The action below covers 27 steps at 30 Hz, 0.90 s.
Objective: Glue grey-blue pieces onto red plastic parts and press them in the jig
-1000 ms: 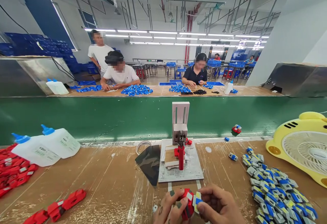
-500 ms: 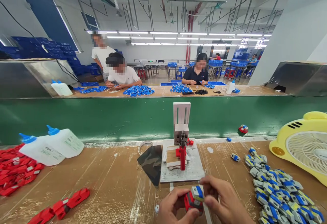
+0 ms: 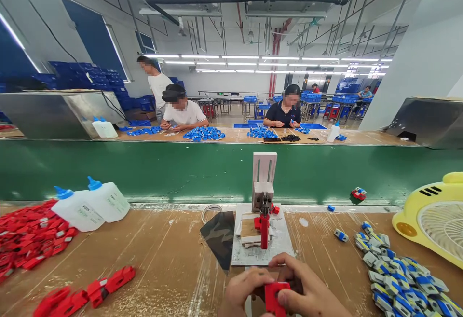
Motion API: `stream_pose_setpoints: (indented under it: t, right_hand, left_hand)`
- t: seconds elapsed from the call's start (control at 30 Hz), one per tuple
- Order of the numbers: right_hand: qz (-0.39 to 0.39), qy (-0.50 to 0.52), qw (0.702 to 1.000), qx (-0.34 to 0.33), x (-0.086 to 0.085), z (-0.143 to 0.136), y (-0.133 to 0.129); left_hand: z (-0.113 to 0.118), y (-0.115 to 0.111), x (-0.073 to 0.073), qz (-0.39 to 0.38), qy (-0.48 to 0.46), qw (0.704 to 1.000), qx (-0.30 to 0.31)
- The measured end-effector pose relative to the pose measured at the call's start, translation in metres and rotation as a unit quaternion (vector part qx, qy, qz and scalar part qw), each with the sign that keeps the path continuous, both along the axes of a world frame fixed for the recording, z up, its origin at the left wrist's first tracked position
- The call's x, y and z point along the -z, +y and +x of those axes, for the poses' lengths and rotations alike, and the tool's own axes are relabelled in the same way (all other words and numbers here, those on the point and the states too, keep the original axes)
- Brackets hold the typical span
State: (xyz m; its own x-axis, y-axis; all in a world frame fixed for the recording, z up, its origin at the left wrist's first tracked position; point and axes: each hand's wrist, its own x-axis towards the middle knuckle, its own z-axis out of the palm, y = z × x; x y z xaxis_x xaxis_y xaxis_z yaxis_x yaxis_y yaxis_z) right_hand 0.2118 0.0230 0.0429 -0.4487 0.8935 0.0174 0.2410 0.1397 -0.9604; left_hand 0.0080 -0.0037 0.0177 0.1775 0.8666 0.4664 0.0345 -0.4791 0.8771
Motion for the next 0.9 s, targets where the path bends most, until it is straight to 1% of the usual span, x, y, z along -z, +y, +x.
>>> stream_pose_setpoints:
  t: [0.03,0.07,0.1,0.17,0.2,0.23,0.27,0.33,0.43,0.5,0.6,0.67,0.7,0.77,0.9]
  right_hand:
    - [-0.021,0.013,1.0,-0.001,-0.004,-0.005,0.005]
    - [-0.032,0.021,0.999,0.012,-0.009,-0.009,0.01]
    - [-0.033,0.026,0.998,0.043,-0.014,-0.013,0.017]
    - [-0.026,0.036,0.992,0.114,-0.025,-0.02,0.032]
    - [-0.027,0.044,0.989,0.14,-0.029,-0.023,0.04]
    - [-0.034,0.052,0.987,0.15,-0.034,-0.027,0.047]
    - [-0.047,0.058,0.987,0.145,-0.038,-0.031,0.053]
    - [-0.091,0.065,0.989,0.099,-0.045,-0.038,0.059]
    - [-0.176,0.103,0.979,0.026,-0.063,-0.044,0.056]
    - [-0.222,0.145,0.964,0.0,-0.08,-0.043,0.053]
    - [-0.271,0.191,0.943,-0.025,-0.104,-0.038,0.055]
    - [-0.295,0.198,0.934,-0.037,-0.114,-0.036,0.058]
    - [-0.303,0.198,0.931,-0.041,-0.116,-0.035,0.06]
    - [-0.31,0.194,0.93,-0.04,-0.114,-0.033,0.06]
    - [-0.293,0.188,0.937,-0.024,-0.099,-0.029,0.054]
  left_hand:
    - [-0.003,0.005,-0.004,-0.018,0.004,1.0,0.005]
    - [-0.007,0.011,-0.009,-0.045,0.009,0.999,0.001]
    - [-0.011,0.018,-0.013,-0.082,0.014,0.996,-0.013]
    - [-0.02,0.035,-0.021,-0.157,0.025,0.985,-0.06]
    - [-0.025,0.045,-0.025,-0.183,0.031,0.979,-0.083]
    - [-0.03,0.055,-0.028,-0.198,0.039,0.974,-0.101]
    - [-0.035,0.066,-0.031,-0.202,0.051,0.972,-0.111]
    - [-0.043,0.084,-0.036,-0.191,0.076,0.971,-0.12]
    - [-0.047,0.102,-0.042,-0.179,0.12,0.969,-0.123]
    - [-0.043,0.107,-0.044,-0.171,0.141,0.968,-0.117]
    - [-0.027,0.112,-0.044,-0.167,0.15,0.969,-0.098]
    - [-0.014,0.115,-0.042,-0.175,0.141,0.971,-0.086]
    - [-0.008,0.116,-0.04,-0.179,0.133,0.971,-0.083]
    - [0.0,0.117,-0.035,-0.187,0.116,0.972,-0.081]
    - [0.004,0.117,-0.029,-0.195,0.091,0.974,-0.077]
